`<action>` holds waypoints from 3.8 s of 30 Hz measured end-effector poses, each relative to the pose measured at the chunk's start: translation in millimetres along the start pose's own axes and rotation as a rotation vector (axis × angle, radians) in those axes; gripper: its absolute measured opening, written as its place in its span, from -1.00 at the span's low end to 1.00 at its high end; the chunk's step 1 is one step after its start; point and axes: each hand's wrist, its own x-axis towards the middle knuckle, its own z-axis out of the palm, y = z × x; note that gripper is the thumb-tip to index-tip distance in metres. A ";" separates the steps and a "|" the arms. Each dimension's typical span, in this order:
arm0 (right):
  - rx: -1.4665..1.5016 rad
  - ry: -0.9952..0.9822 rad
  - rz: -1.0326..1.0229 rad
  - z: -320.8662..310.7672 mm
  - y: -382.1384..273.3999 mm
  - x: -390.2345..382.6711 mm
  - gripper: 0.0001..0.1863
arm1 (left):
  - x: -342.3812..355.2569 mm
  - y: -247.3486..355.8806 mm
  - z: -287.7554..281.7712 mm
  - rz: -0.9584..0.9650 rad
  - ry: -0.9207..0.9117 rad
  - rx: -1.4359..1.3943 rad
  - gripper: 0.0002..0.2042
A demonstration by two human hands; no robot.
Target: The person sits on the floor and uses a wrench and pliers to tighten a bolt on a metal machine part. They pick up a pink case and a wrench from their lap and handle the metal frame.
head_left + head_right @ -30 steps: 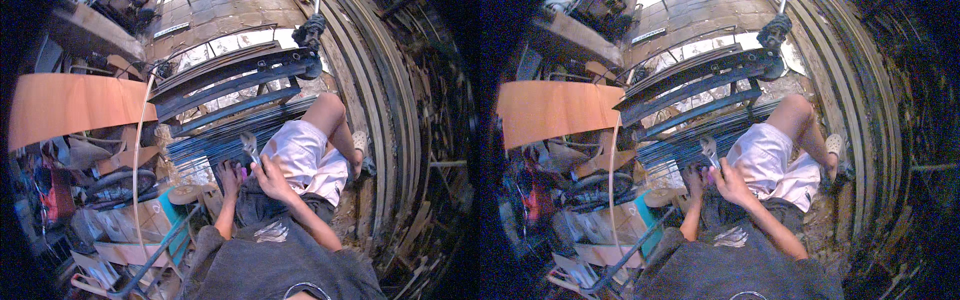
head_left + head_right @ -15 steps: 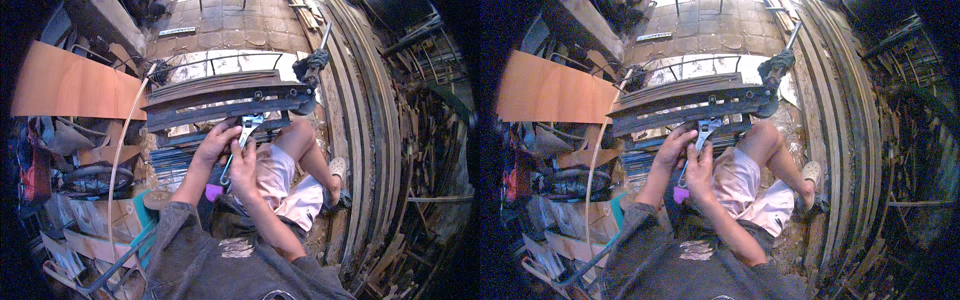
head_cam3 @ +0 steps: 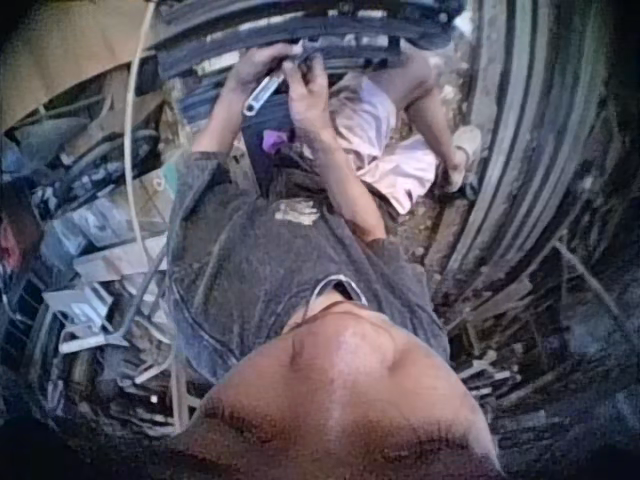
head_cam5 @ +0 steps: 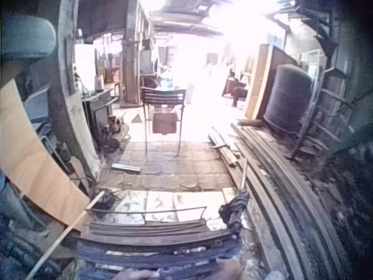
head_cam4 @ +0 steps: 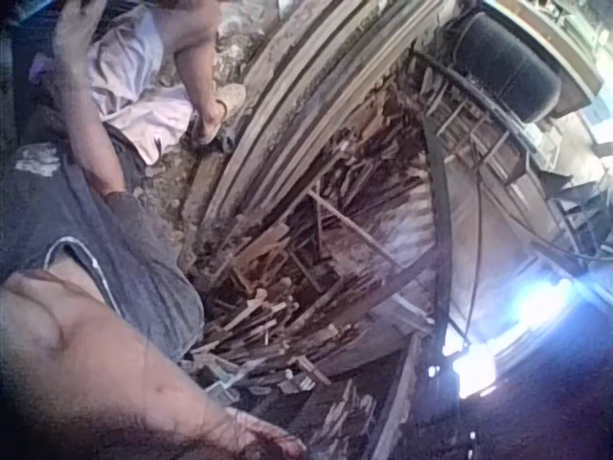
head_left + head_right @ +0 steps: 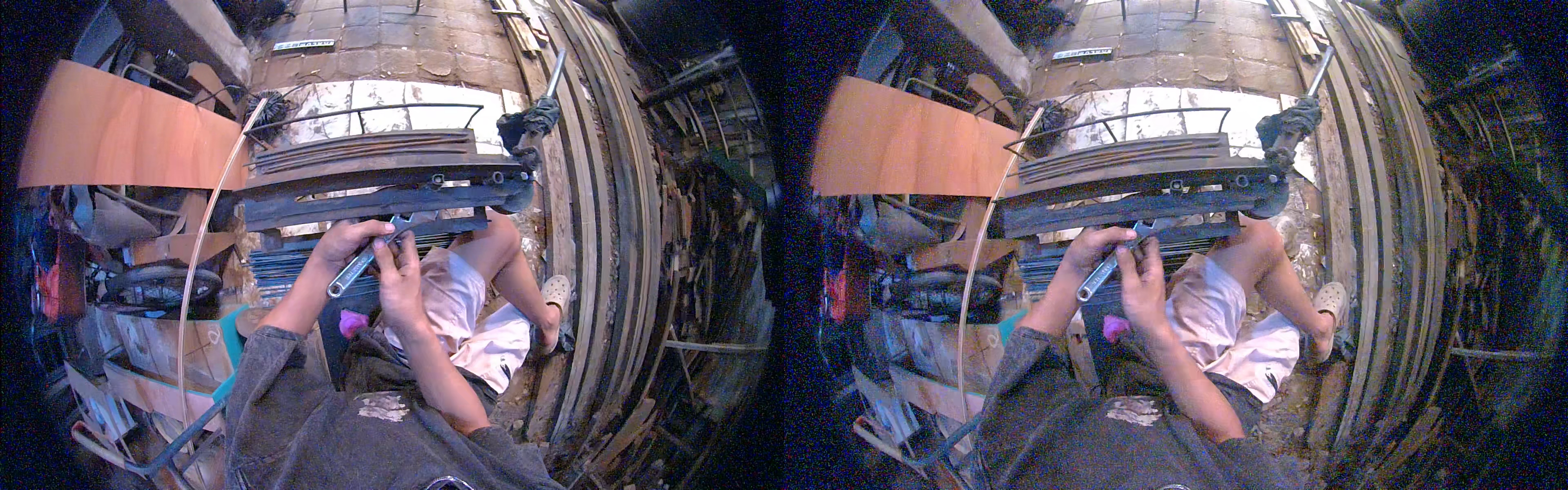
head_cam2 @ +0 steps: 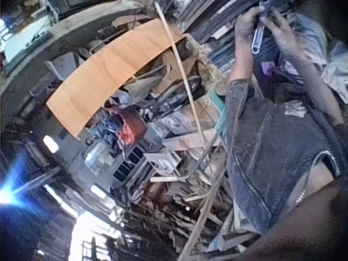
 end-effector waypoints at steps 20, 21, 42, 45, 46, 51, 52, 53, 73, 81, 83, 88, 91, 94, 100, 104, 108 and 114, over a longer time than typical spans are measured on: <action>-0.227 0.074 -0.057 -14.3 2.5 20.9 -0.82 | 11.1 2.6 10.2 0.109 -0.133 0.038 -0.79; -0.208 0.070 -0.028 -15.9 5.8 20.2 -0.81 | 9.6 2.3 5.8 0.009 -0.104 0.094 -0.78; -0.327 0.167 0.025 -15.9 -2.1 22.4 -0.74 | 3.1 11.9 34.6 -0.140 0.060 0.126 -0.76; -0.268 0.194 0.057 -5.4 -14.4 22.1 -0.72 | 3.5 14.1 32.5 -0.137 0.046 0.109 -0.79; -0.325 0.221 0.011 -6.3 -10.8 24.4 -0.72 | 4.3 16.1 34.0 -0.145 0.043 0.092 -0.80; -0.246 0.183 0.055 -9.9 -6.1 24.9 -0.76 | 18.0 -5.3 35.9 0.216 -0.002 -0.031 -0.83; -0.281 0.186 0.037 -8.6 -11.6 23.6 -0.77 | 16.7 -3.2 35.9 0.122 -0.029 -0.054 -0.84; -0.316 0.189 0.020 -7.7 -16.6 23.2 -0.77 | 15.1 0.4 34.0 0.028 -0.054 -0.077 -0.85; -0.461 -0.258 0.406 -82.5 -89.3 47.0 -0.76 | 19.0 -32.0 83.3 0.441 0.175 -0.273 -0.79; -0.325 -0.064 0.284 -68.3 -51.0 31.0 -0.76 | 19.1 -40.5 77.3 0.380 0.219 -0.250 -0.83; -0.265 -0.008 0.252 -54.8 -46.5 19.3 -0.77 | 15.0 -36.6 73.6 0.314 0.225 -0.191 -0.86; -0.058 -0.065 0.147 -29.3 -25.0 8.9 -0.78 | -0.1 -11.4 55.9 0.090 0.232 -0.006 -0.79; 0.045 -0.046 0.118 -20.0 -21.7 11.6 -0.79 | -2.1 -4.0 50.5 0.098 0.223 0.042 -0.79; 0.088 -0.004 0.122 -12.2 -16.0 12.7 -0.78 | -4.0 -0.1 46.6 0.092 0.235 0.080 -0.76; -0.089 -0.004 0.060 -10.6 -15.3 18.6 -0.74 | -4.0 3.9 34.4 0.022 0.258 0.180 -0.73; -0.246 0.055 0.015 -12.0 -12.6 21.6 -0.67 | -2.1 6.1 33.0 0.069 0.272 0.254 -0.78; -0.500 0.124 -0.100 -16.6 1.8 25.4 -0.58 | 10.1 -8.5 28.8 0.224 0.219 0.165 -0.76; -0.228 0.075 0.136 -19.4 -6.0 21.3 -0.62 | 7.8 -4.2 29.2 0.128 0.174 0.289 -0.76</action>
